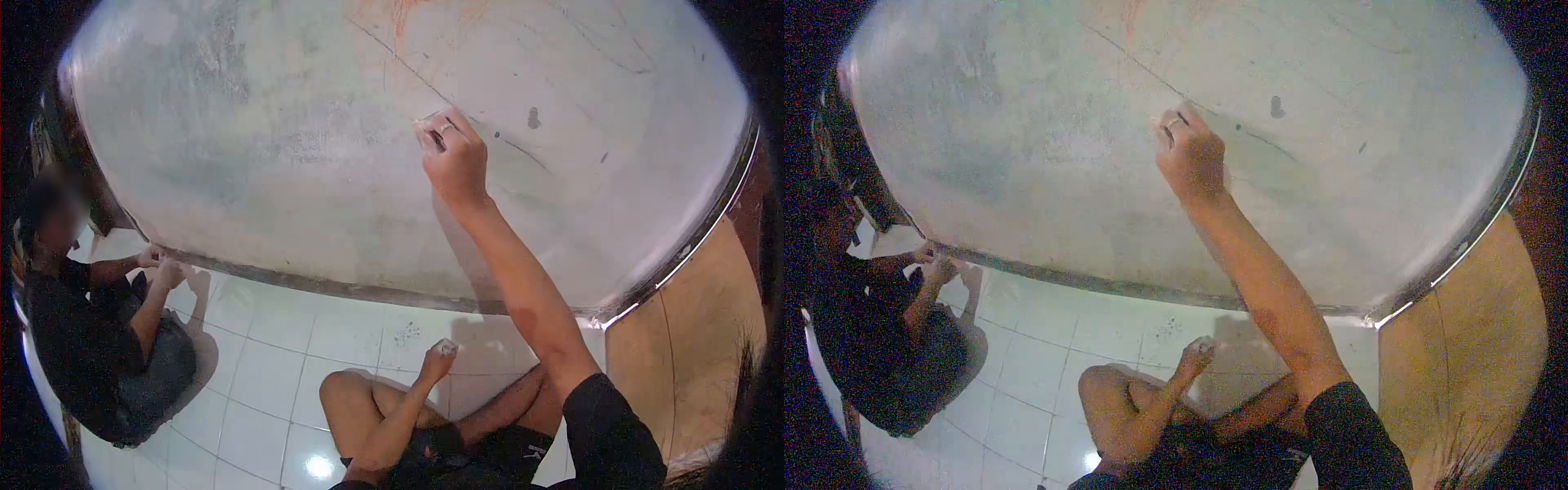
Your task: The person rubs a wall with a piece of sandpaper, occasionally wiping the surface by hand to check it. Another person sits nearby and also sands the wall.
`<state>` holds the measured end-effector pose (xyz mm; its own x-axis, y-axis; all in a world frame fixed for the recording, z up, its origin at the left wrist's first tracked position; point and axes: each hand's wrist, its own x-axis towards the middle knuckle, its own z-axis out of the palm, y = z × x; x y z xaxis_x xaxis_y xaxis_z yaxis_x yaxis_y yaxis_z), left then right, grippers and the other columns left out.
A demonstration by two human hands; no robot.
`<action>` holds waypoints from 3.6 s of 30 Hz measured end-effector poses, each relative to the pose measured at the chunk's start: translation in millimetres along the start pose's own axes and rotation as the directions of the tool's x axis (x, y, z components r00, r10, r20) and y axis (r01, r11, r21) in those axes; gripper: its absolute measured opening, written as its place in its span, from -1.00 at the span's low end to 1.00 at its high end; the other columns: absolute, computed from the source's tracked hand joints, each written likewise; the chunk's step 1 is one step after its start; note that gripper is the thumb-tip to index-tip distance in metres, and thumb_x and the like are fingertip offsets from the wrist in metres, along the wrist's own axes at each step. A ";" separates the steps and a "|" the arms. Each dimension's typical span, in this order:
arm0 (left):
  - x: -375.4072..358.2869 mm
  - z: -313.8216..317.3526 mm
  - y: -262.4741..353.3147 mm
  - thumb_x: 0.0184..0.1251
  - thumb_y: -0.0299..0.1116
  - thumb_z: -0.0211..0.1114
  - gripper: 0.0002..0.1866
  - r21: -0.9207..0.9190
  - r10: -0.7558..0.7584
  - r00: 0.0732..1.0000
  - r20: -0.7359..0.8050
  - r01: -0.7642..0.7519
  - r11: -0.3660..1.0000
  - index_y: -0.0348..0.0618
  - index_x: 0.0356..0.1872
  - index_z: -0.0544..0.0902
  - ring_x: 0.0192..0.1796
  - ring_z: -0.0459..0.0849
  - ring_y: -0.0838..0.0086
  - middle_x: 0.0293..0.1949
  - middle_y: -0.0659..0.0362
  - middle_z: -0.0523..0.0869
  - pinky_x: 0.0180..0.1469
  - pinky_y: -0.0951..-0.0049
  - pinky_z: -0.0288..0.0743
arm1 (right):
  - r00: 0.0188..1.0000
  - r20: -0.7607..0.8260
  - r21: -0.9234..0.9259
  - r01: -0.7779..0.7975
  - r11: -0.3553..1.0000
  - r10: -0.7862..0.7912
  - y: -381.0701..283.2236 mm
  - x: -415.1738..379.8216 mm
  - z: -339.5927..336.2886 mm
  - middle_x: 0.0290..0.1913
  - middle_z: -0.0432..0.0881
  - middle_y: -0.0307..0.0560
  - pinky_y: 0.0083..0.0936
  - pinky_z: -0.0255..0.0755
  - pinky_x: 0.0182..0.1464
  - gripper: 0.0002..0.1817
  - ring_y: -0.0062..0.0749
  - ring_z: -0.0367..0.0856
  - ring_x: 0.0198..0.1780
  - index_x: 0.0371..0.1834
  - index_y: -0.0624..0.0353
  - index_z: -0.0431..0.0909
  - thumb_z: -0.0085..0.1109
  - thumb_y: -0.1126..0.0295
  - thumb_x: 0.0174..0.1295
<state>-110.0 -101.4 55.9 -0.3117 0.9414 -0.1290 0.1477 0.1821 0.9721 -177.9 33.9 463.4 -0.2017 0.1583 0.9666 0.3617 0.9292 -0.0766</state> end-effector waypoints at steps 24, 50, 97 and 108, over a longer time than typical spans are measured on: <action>1.9 -0.4 -16.2 0.27 -0.25 0.25 -0.76 0.049 0.051 0.997 -0.061 -0.048 0.998 -0.25 -0.25 0.59 -0.27 0.68 0.02 -0.37 -0.10 0.67 -0.23 0.19 0.51 | 0.988 0.077 0.000 -0.131 0.991 0.131 17.6 -33.8 -17.1 -0.26 0.59 -0.02 -0.29 0.52 -0.30 -0.89 -0.05 0.64 -0.27 -0.36 0.21 0.58 0.26 0.49 0.04; 0.4 7.9 -25.4 0.29 -0.14 0.22 -0.68 -0.022 0.167 0.985 -0.043 -0.168 0.986 -0.24 -0.24 0.57 -0.30 0.69 0.04 -0.39 -0.11 0.66 -0.25 0.23 0.52 | 0.990 0.045 0.046 -0.138 0.989 0.136 15.1 -51.5 -14.9 -0.32 0.57 0.01 -0.23 0.49 -0.28 -0.90 0.03 0.60 -0.29 -0.37 0.17 0.57 0.26 0.52 0.04; 35.9 1.7 -45.7 0.35 -0.31 0.20 -0.84 -0.657 -0.168 0.986 0.010 0.134 0.742 -0.17 -0.23 0.60 -0.51 0.59 0.52 -0.45 0.21 0.65 -0.49 0.49 0.45 | 0.989 -0.069 0.059 -0.126 0.990 0.130 -6.7 -9.4 11.2 -0.33 0.63 0.06 -0.28 0.53 -0.24 -0.87 0.02 0.64 -0.25 -0.37 0.23 0.59 0.31 0.55 0.00; 19.0 2.0 -41.2 0.27 -0.31 0.24 -0.84 -0.708 0.009 0.990 -0.143 -0.109 0.698 -0.18 -0.27 0.61 -0.50 0.59 0.51 -0.45 0.19 0.66 -0.47 0.50 0.46 | 0.987 -0.067 0.037 -0.143 0.989 0.145 1.2 -20.9 4.7 -0.39 0.60 0.01 -0.28 0.51 -0.26 -0.90 -0.02 0.62 -0.35 -0.47 0.21 0.54 0.30 0.51 0.04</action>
<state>-120.2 -90.4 13.0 -0.4413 0.8927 -0.0910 -0.5278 -0.1762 0.8309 -177.5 33.3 442.0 -0.0861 0.2688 0.9593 0.3528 0.9088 -0.2229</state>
